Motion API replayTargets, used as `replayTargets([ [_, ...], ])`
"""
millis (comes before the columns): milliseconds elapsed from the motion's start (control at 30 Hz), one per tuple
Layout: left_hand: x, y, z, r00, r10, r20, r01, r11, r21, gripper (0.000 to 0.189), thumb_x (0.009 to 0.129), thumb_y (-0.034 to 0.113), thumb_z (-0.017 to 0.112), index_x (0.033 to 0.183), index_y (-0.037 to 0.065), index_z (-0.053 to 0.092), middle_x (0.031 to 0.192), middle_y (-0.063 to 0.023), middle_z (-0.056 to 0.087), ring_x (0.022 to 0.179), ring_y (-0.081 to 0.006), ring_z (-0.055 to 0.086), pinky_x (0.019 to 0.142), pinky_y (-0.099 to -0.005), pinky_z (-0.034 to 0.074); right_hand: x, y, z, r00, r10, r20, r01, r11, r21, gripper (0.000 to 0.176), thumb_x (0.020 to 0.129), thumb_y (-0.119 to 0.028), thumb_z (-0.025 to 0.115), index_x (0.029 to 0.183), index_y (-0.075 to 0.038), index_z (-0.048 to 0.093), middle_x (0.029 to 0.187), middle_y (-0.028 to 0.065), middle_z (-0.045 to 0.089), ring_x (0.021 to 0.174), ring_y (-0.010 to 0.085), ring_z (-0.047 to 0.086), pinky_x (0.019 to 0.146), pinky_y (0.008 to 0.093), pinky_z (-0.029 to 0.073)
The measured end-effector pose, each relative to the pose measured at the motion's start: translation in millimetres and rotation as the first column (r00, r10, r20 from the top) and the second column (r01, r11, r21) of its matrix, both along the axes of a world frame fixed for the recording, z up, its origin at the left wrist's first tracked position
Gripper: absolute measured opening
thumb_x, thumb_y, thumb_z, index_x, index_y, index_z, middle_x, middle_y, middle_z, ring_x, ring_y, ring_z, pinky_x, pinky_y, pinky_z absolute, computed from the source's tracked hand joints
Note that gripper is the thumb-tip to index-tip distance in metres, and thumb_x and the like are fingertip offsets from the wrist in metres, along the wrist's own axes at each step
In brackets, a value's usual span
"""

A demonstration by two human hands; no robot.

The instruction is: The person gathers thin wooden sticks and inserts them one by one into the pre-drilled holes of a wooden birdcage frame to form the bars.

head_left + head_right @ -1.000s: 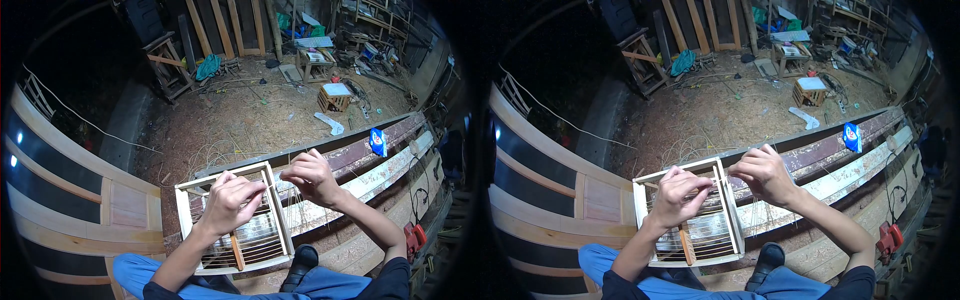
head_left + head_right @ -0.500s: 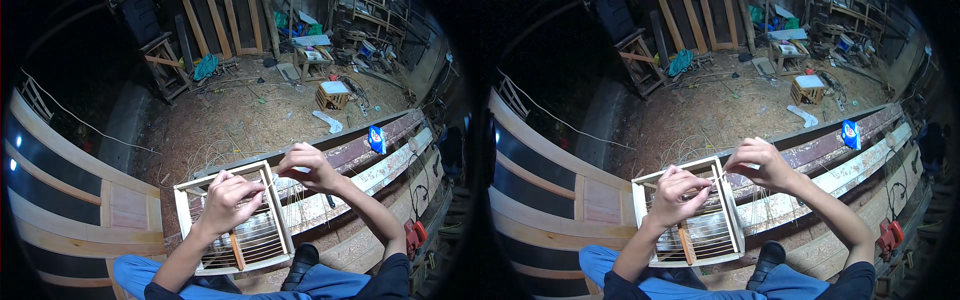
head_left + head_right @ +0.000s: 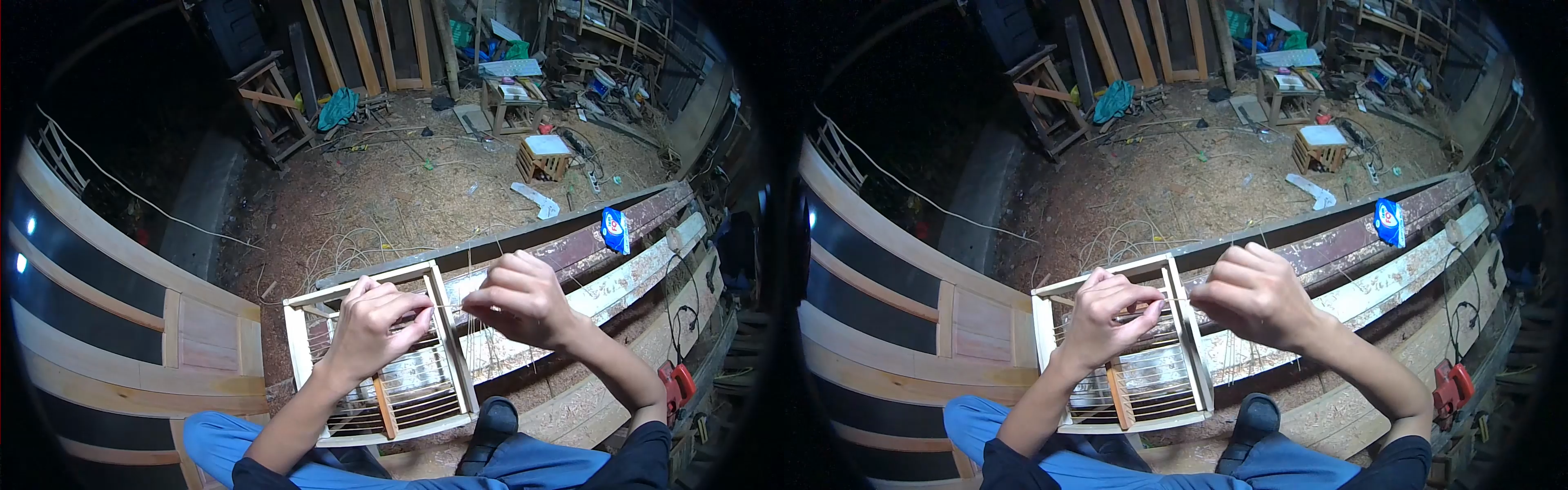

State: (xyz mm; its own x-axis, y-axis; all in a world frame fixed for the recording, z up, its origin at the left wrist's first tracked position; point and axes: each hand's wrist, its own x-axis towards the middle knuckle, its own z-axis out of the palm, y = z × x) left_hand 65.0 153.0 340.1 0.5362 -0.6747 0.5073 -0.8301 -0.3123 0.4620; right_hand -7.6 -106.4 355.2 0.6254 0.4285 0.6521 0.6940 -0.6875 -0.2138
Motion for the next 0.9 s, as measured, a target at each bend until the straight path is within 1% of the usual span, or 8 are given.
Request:
replayTargets([
  [133,0,-1,0,1.0,-0.011,0.026,0.011,1.0,-0.006,0.011,0.085,0.011,0.083,0.095,0.008,0.08,0.08,-0.001,0.076,0.07,-0.0151,0.066,0.073,-0.0343,0.043,-7,10,-4,0.998,0.009,0.064,-0.006,0.999,-0.046,0.015,0.086,-0.018,0.082,0.095,-0.01,0.074,0.08,0.0006,0.061,0.078,0.0189,0.061,0.065,0.0348,0.043],
  [333,-1,-1,2,0.999,-0.003,0.048,0.004,1.0,-0.014,0.01,0.086,0.01,0.082,0.095,0.008,0.078,0.081,-0.0016,0.075,0.069,-0.0159,0.066,0.073,-0.0345,0.044,-19,32,-12,0.983,-0.064,0.173,0.064,0.998,0.009,0.011,0.086,-0.014,0.08,0.088,-0.008,0.071,0.076,0.0,0.062,0.073,0.0172,0.064,0.058,0.0334,0.04],
  [467,-2,-1,3,0.998,0.002,0.062,0.0,1.0,-0.029,0.01,0.086,0.01,0.082,0.095,0.008,0.078,0.079,-0.0016,0.075,0.068,-0.0166,0.066,0.073,-0.035,0.044,-26,44,-21,0.963,-0.124,0.241,0.128,0.992,-0.004,0.011,0.086,-0.014,0.08,0.083,-0.01,0.069,0.073,-0.0009,0.062,0.074,0.015,0.065,0.057,0.0322,0.038],
  [500,-2,0,2,0.999,-0.001,0.051,0.002,1.0,-0.018,0.012,0.087,0.011,0.081,0.097,0.008,0.077,0.08,-0.0022,0.074,0.071,-0.0176,0.067,0.075,-0.0358,0.045,-25,47,-25,0.953,-0.116,0.279,0.123,0.992,-0.011,0.01,0.086,-0.014,0.079,0.084,-0.01,0.07,0.072,-0.0013,0.061,0.076,0.0146,0.066,0.057,0.0313,0.037],
  [633,-3,1,0,0.999,-0.016,0.041,0.015,1.0,0.018,0.014,0.087,0.012,0.08,0.1,0.008,0.076,0.082,-0.0035,0.074,0.076,-0.0195,0.069,0.077,-0.0371,0.046,-24,55,-31,0.924,-0.058,0.378,0.131,0.976,-0.171,0.008,0.086,-0.015,0.074,0.086,-0.007,0.071,0.074,-0.001,0.06,0.078,0.0139,0.066,0.057,0.0293,0.034],
  [800,-3,0,2,1.0,-0.008,0.03,0.008,1.0,0.004,0.014,0.087,0.012,0.08,0.099,0.008,0.076,0.083,-0.0042,0.075,0.076,-0.0201,0.069,0.078,-0.0372,0.047,-22,54,-36,0.925,-0.068,0.373,0.147,0.971,-0.186,0.009,0.084,-0.014,0.075,0.089,-0.009,0.071,0.075,-0.0017,0.061,0.077,0.013,0.065,0.058,0.0287,0.035],
  [867,-3,0,2,1.0,-0.008,0.015,0.008,1.0,-0.008,0.013,0.087,0.012,0.08,0.099,0.008,0.076,0.083,-0.0043,0.075,0.077,-0.0201,0.069,0.078,-0.037,0.047,-22,51,-37,0.951,-0.094,0.293,0.113,0.992,-0.05,0.009,0.085,-0.015,0.077,0.091,-0.011,0.071,0.077,-0.0025,0.063,0.075,0.0136,0.064,0.059,0.0293,0.038],
  [900,-3,0,2,1.0,-0.007,0.01,0.008,1.0,-0.008,0.013,0.088,0.013,0.08,0.099,0.007,0.076,0.083,-0.0045,0.075,0.076,-0.0198,0.07,0.079,-0.0369,0.047,-23,45,-37,0.973,-0.071,0.219,0.077,0.997,-0.017,0.014,0.085,-0.017,0.079,0.096,-0.01,0.074,0.083,-0.0018,0.07,0.076,0.017,0.067,0.062,0.0321,0.042],
])
